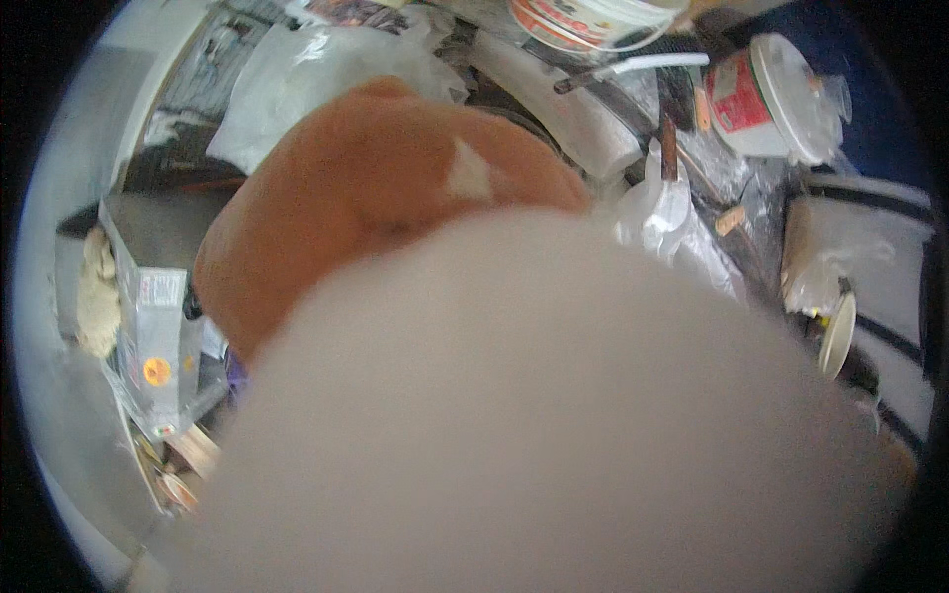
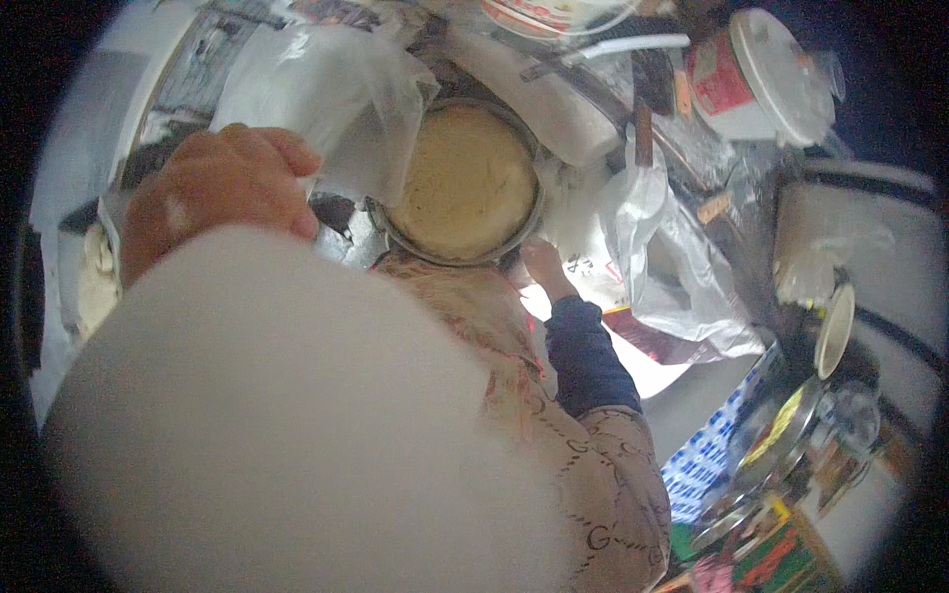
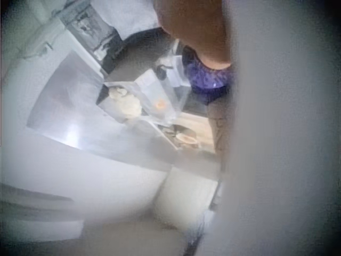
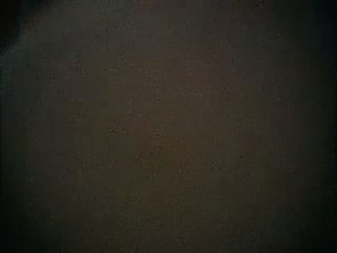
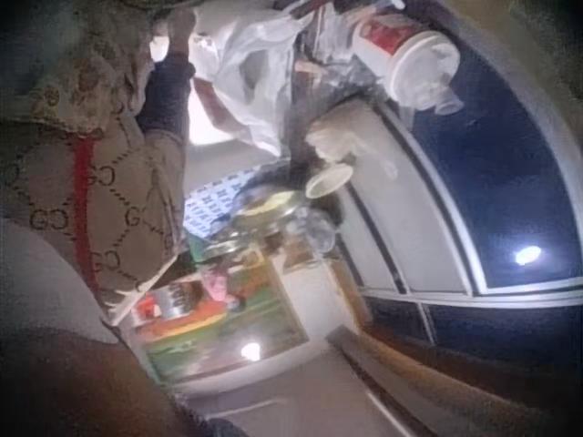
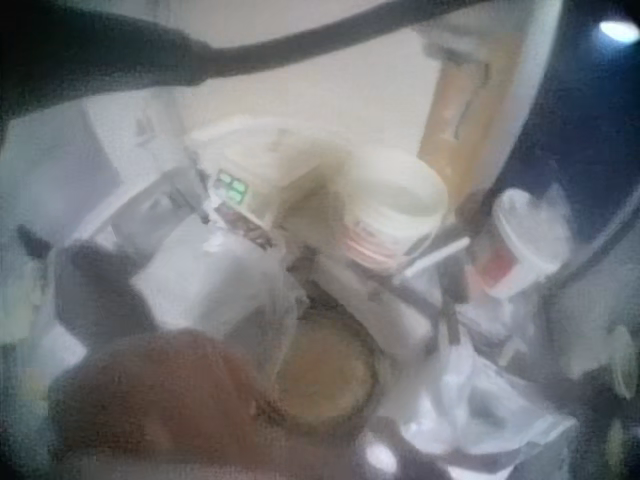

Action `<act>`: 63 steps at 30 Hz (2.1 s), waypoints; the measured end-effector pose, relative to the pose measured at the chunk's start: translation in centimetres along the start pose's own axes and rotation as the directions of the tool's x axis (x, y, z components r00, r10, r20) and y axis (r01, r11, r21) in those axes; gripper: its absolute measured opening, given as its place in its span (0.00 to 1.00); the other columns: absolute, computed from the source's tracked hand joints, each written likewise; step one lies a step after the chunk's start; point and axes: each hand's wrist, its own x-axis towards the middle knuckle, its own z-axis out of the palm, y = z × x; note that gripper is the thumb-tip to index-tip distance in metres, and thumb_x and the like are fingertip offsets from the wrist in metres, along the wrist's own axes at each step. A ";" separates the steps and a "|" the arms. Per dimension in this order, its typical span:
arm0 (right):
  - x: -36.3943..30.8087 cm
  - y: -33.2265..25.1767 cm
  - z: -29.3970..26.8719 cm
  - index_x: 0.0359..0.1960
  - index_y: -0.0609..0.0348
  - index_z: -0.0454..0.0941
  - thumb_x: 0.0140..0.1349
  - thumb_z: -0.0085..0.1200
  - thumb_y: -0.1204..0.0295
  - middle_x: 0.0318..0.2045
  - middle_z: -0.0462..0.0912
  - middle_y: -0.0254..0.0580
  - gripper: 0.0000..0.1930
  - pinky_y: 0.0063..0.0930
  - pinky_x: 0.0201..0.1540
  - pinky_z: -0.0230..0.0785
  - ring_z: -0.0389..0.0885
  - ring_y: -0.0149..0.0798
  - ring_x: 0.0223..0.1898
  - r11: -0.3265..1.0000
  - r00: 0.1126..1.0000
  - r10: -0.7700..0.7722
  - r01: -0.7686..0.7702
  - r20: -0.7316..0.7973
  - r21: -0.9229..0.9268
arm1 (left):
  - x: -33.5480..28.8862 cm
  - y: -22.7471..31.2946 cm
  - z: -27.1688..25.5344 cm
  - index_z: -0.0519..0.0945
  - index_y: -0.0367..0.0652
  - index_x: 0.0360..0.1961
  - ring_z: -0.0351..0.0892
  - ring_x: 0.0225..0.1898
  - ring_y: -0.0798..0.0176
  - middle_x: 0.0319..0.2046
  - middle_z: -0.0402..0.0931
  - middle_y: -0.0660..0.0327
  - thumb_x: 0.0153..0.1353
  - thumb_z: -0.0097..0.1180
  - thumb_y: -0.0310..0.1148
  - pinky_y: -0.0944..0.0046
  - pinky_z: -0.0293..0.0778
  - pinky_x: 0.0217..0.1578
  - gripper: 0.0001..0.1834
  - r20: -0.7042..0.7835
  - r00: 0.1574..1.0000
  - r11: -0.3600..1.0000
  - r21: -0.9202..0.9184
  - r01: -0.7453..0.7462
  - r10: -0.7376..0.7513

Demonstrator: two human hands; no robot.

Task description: The person removes a large ball of dough from a bowl and feeds it through a dough sheeter multiple times. They repeatedly fold the dough and pass it through the machine, occasionally sprinkling flour from a plastic cup to prevent sticking. The dough gradually becomes a thinner, wider sheet.

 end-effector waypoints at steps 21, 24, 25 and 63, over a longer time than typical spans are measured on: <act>2.4 -13.7 8.7 0.58 0.61 0.72 0.66 0.57 0.73 0.48 0.80 0.38 0.20 0.29 0.47 0.76 0.78 0.30 0.47 0.792 0.897 -0.080 0.322 -0.435 0.519 | 4.5 -21.6 9.6 0.77 0.38 0.35 0.74 0.37 0.39 0.32 0.74 0.46 0.60 0.51 0.25 0.47 0.71 0.39 0.04 0.636 0.693 0.864 0.080 -0.496 0.339; 3.4 -12.4 7.2 0.42 0.59 0.83 0.62 0.61 0.73 0.36 0.84 0.31 0.08 0.26 0.39 0.76 0.80 0.27 0.38 0.842 0.801 0.016 0.312 -0.599 0.441 | 4.7 -22.5 11.8 0.77 0.39 0.46 0.77 0.40 0.40 0.36 0.78 0.48 0.54 0.53 0.21 0.50 0.74 0.37 0.16 0.682 0.688 0.877 0.141 -0.459 0.250; 4.1 -11.5 5.9 0.41 0.59 0.83 0.61 0.60 0.75 0.34 0.85 0.33 0.07 0.27 0.39 0.76 0.81 0.29 0.37 0.802 0.730 0.079 0.358 -0.678 0.479 | 4.7 -22.9 12.3 0.77 0.38 0.46 0.78 0.41 0.42 0.37 0.78 0.48 0.56 0.54 0.23 0.50 0.74 0.39 0.15 0.652 0.735 0.931 0.123 -0.343 0.185; 4.6 -2.3 10.9 0.47 0.67 0.79 0.65 0.49 0.76 0.34 0.85 0.46 0.12 0.27 0.38 0.75 0.84 0.35 0.34 0.844 0.446 0.479 0.000 -0.756 0.536 | 34.5 -42.8 -29.7 0.84 0.34 0.44 0.70 0.58 0.41 0.54 0.73 0.40 0.56 0.67 0.43 0.51 0.68 0.59 0.22 0.027 0.973 0.227 0.971 -0.080 0.228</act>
